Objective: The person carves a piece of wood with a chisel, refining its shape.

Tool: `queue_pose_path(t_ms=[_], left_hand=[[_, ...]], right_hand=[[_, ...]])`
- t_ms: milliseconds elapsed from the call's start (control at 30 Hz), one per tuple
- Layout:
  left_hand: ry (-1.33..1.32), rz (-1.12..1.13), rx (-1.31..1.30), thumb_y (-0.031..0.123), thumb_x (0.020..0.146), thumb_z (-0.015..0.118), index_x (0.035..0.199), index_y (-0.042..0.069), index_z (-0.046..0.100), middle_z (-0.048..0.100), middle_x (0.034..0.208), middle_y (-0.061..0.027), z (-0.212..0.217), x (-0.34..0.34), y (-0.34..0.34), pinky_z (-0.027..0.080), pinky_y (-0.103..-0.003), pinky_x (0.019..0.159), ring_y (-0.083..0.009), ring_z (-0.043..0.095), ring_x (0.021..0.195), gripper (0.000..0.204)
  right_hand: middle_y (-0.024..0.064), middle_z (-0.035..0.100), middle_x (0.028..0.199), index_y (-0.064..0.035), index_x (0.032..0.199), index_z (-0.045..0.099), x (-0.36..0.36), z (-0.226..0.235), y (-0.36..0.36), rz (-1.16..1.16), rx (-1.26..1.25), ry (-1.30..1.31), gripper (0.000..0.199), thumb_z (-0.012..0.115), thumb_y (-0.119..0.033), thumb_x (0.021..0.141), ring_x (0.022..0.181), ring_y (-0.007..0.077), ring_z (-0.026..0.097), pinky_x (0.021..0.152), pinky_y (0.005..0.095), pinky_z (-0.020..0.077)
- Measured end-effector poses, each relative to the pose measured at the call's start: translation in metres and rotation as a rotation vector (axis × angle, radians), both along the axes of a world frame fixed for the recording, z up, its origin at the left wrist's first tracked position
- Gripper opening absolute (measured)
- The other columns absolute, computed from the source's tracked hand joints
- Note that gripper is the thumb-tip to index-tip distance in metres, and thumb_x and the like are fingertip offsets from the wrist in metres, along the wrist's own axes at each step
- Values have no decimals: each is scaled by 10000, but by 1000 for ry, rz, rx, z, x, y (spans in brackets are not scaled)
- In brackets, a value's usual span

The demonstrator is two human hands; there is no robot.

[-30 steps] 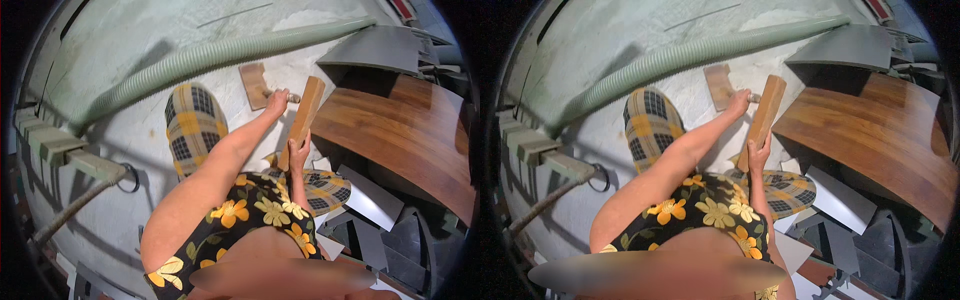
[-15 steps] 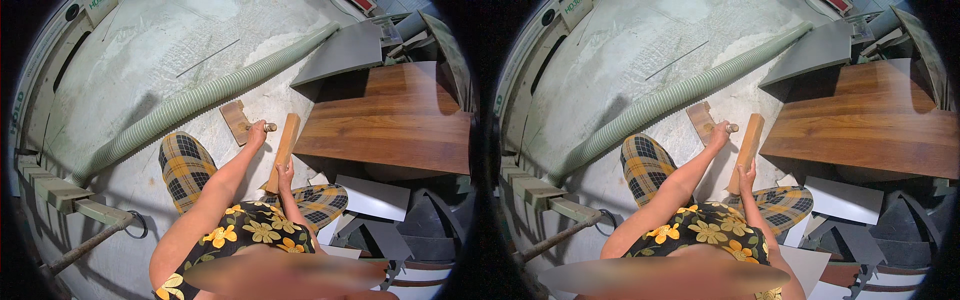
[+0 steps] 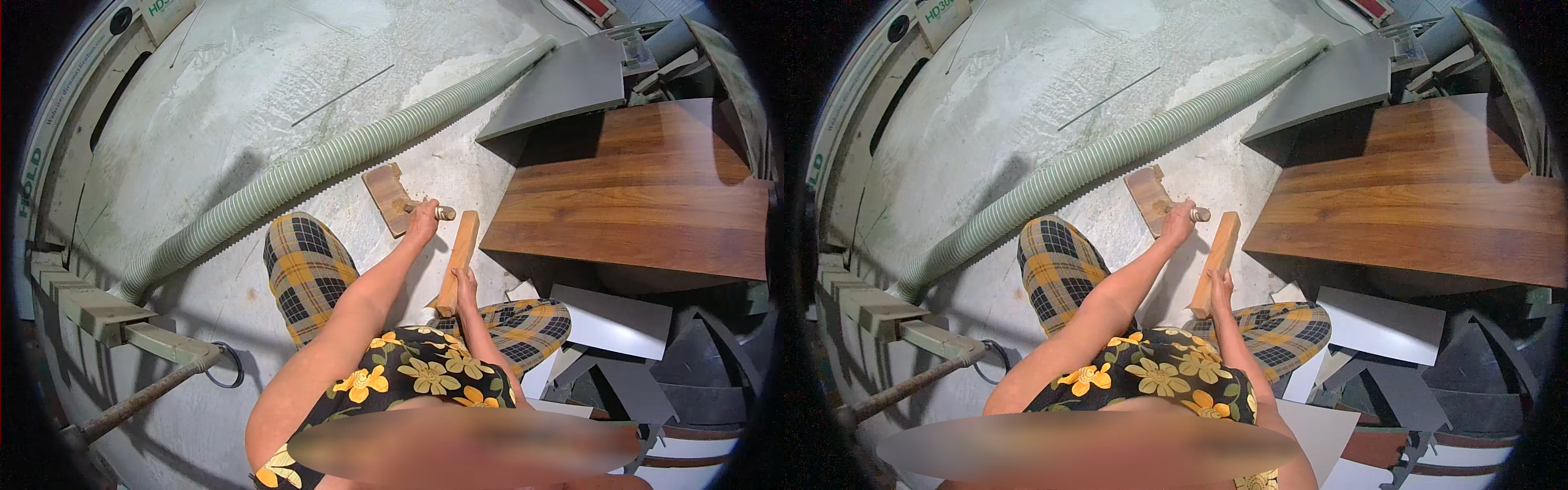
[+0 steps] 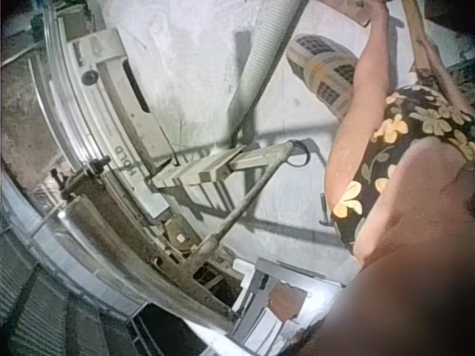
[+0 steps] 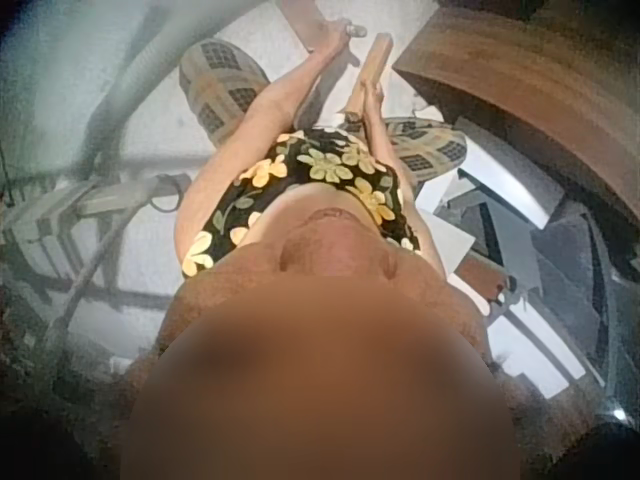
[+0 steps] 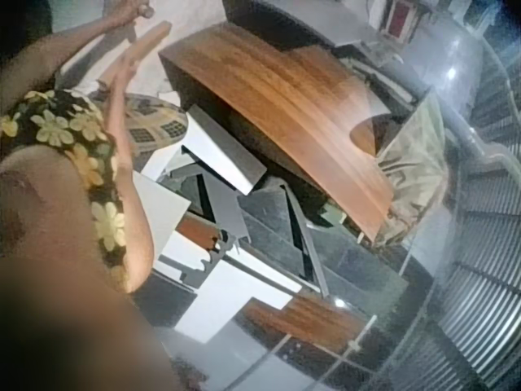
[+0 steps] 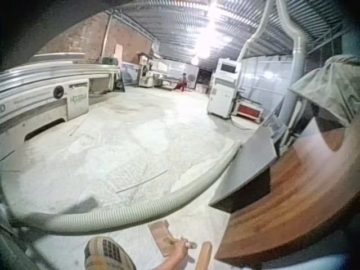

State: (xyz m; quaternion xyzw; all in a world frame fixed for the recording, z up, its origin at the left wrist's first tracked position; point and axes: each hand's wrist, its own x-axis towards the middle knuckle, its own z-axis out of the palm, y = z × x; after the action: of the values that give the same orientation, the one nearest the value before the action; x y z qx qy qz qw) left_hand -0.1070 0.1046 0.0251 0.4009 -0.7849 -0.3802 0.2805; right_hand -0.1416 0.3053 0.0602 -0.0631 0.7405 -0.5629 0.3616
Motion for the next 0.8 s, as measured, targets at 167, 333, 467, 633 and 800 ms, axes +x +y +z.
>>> queue_pose_path(t_ms=[167,333,467,633,800], left_hand=[[36,-5,21,14,792,557,928,64,576,616,862,-235,4,-1,4,473,-502,728,-410,613,873,146],[-21,-26,22,-3,768,570,988,70,594,624,897,-225,-1,1,1,486,-494,746,-407,617,890,233],[-25,-43,28,-6,761,569,1017,68,601,634,926,-212,3,-1,2,490,-489,757,-406,621,897,269],[-26,-33,-9,-7,764,560,1022,61,601,638,938,-211,-4,1,3,489,-491,751,-398,624,900,269],[-12,-41,-2,-10,767,555,1012,57,599,638,928,-209,-8,2,4,486,-492,746,-395,626,891,259]], right_hand=[[72,599,917,-16,1132,577,-4,-7,5,18,3,18,392,591,-258,824,826,184,568,737,328,476],[81,596,937,-24,1143,564,-3,-10,1,2,35,-43,424,607,-290,816,837,202,576,743,353,482],[82,593,932,-27,1134,551,-7,-15,3,6,22,-64,424,617,-295,812,837,209,580,741,357,487],[56,602,937,-30,1132,577,-7,-18,1,-8,28,-99,379,626,-203,798,835,169,567,744,314,470],[64,607,951,-26,1138,585,-8,-26,3,-2,33,-102,396,628,-213,792,840,173,567,760,320,469]])
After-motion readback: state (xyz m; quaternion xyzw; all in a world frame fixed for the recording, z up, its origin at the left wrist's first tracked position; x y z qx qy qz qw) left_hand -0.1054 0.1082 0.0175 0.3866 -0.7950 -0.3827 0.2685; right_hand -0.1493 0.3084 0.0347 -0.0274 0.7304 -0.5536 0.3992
